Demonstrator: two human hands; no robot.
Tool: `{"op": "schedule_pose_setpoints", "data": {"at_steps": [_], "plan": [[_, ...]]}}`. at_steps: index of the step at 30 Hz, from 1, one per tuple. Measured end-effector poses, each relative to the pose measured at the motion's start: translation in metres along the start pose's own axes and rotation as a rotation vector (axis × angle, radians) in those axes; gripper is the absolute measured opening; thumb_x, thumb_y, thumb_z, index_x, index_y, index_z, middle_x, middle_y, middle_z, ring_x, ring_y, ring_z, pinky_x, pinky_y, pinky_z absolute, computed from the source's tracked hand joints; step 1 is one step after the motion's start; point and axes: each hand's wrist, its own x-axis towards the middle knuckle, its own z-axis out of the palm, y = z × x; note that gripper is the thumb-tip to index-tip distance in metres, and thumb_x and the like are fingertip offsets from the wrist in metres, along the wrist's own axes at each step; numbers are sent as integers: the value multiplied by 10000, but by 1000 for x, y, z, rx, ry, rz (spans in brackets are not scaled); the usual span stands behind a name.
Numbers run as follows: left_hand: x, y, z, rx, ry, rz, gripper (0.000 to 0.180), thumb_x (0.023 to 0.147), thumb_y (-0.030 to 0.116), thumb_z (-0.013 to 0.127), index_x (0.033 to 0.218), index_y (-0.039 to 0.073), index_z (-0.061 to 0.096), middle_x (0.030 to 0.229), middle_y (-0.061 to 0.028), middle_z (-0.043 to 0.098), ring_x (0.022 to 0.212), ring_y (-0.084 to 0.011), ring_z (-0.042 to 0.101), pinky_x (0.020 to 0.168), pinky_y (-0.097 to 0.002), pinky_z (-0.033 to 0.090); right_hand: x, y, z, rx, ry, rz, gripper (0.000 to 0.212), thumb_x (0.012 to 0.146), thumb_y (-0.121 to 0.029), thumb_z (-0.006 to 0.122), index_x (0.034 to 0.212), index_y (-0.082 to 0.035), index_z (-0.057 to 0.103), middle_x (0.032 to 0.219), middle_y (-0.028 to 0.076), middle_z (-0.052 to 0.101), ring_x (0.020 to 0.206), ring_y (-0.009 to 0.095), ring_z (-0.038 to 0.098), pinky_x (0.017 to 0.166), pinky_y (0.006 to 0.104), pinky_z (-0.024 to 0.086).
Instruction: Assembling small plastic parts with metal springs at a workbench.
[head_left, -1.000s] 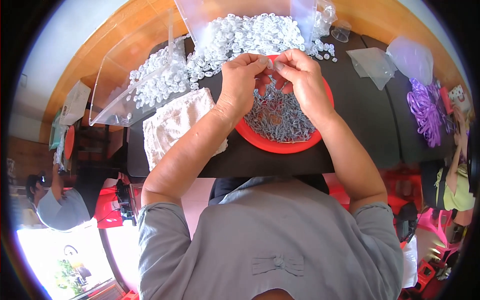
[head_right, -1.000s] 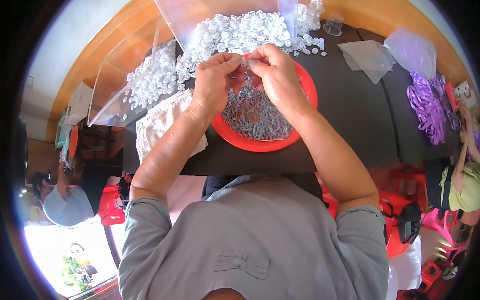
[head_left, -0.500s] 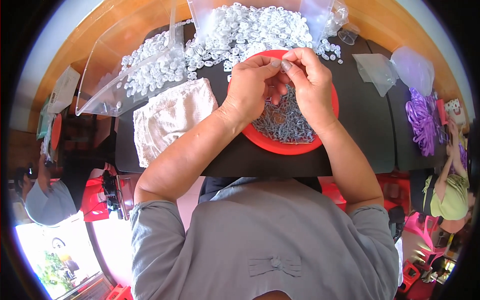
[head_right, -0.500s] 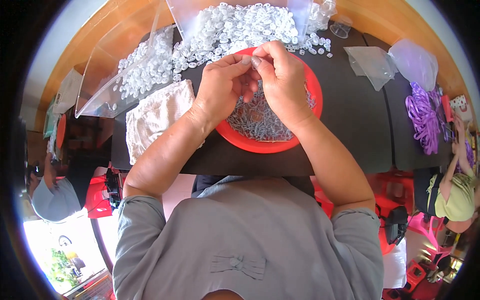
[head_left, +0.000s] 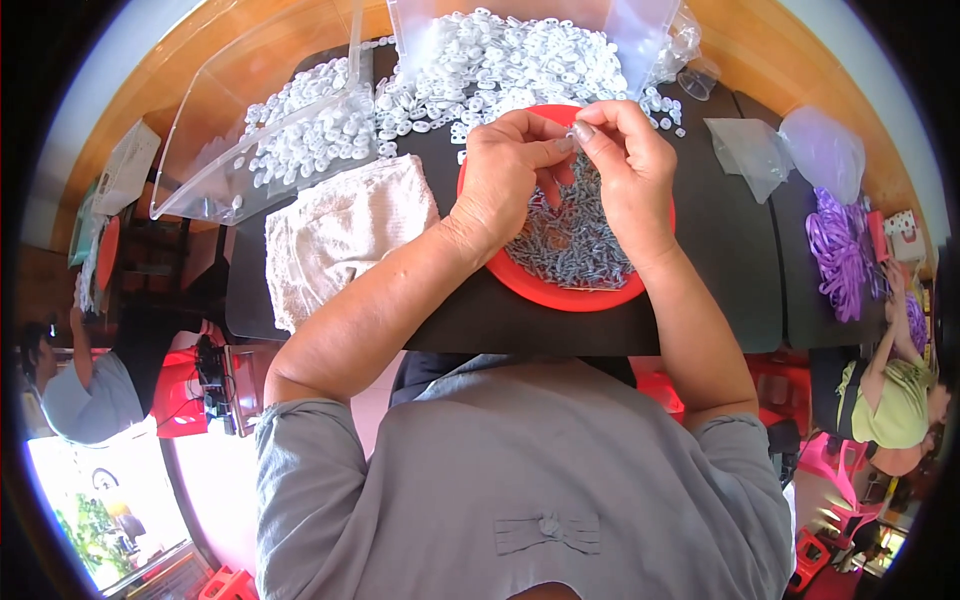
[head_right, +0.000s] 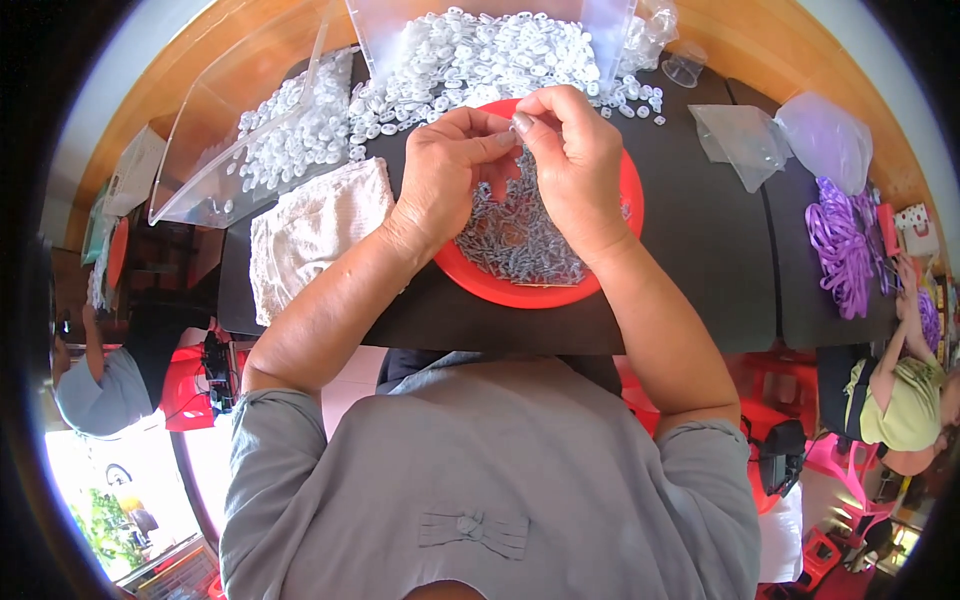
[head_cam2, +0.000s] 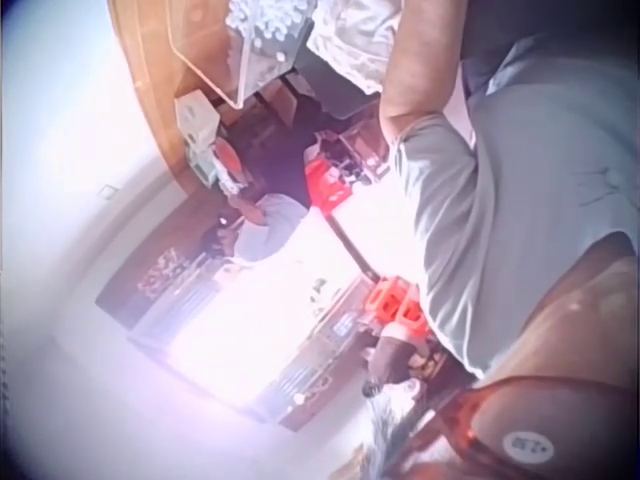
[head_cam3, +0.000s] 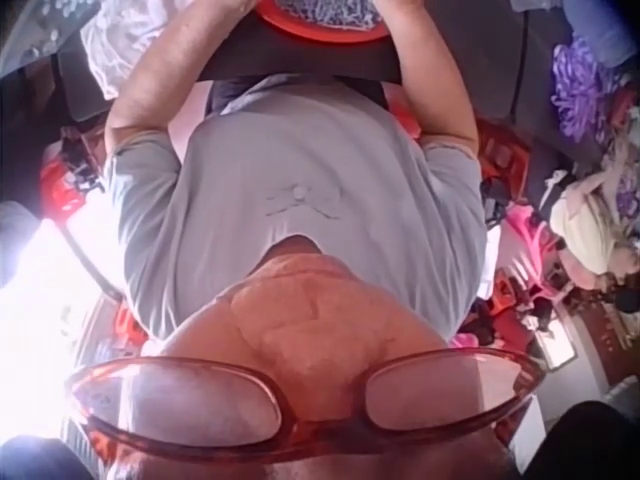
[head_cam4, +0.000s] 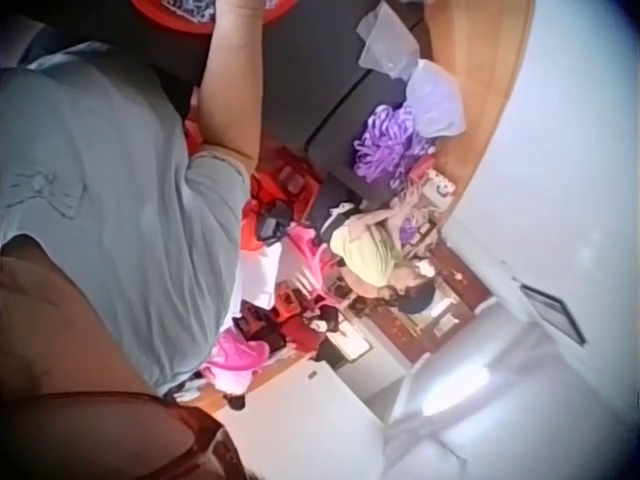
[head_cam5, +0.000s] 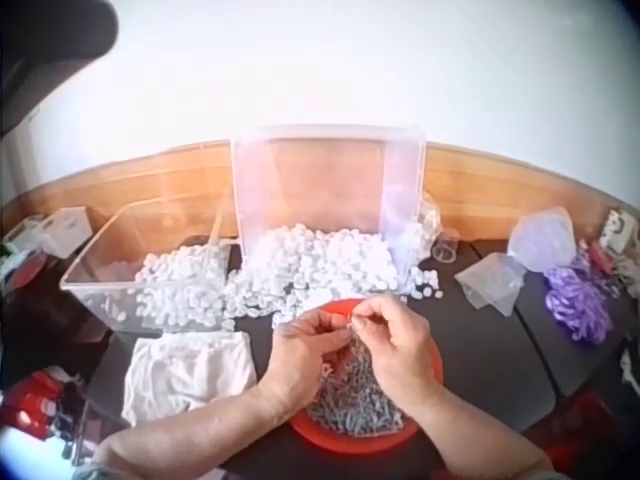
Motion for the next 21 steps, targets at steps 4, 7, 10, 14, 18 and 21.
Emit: {"op": "schedule_pose_setpoints", "data": {"at_steps": [4,7,10,14,18,21], "plan": [[-3,1,3,35,16,53,115,837,3,656,901,-63,586,770,-107,637,584,-143,600,422,-242,460,1,-3,-3,-144,-97,-49,71,895,-2,620,963,-23,617,866,3,629,771,51,573,670,208,472],[-2,4,4,74,5,50,137,829,17,665,911,-60,587,773,-102,639,582,-127,595,423,-236,465,1,-2,-5,-80,-108,75,61,899,-12,616,958,-28,622,866,1,632,760,50,571,647,201,465],[-1,2,4,159,3,30,172,823,50,689,918,-56,593,784,-92,648,585,-112,592,427,-229,461,4,0,-4,25,-74,193,63,900,-24,615,962,-31,628,857,1,637,750,57,577,629,200,457],[1,0,-2,303,10,135,172,808,81,715,876,-44,618,751,-73,647,579,-96,585,416,-220,442,3,-11,-1,157,-51,327,70,902,-39,612,969,-31,633,845,4,642,748,73,594,622,216,458],[2,3,-3,362,5,159,127,811,70,683,843,-40,629,723,-63,641,570,-88,578,411,-221,437,2,-7,-2,175,-81,335,71,899,-30,617,967,-26,634,844,4,639,750,71,592,634,215,460],[0,6,-4,381,-27,142,110,827,74,658,854,-30,636,736,-53,643,583,-83,582,442,-216,449,1,-4,-2,-90,-97,94,76,890,-7,622,964,-17,636,839,1,635,749,68,587,658,209,464]]}}
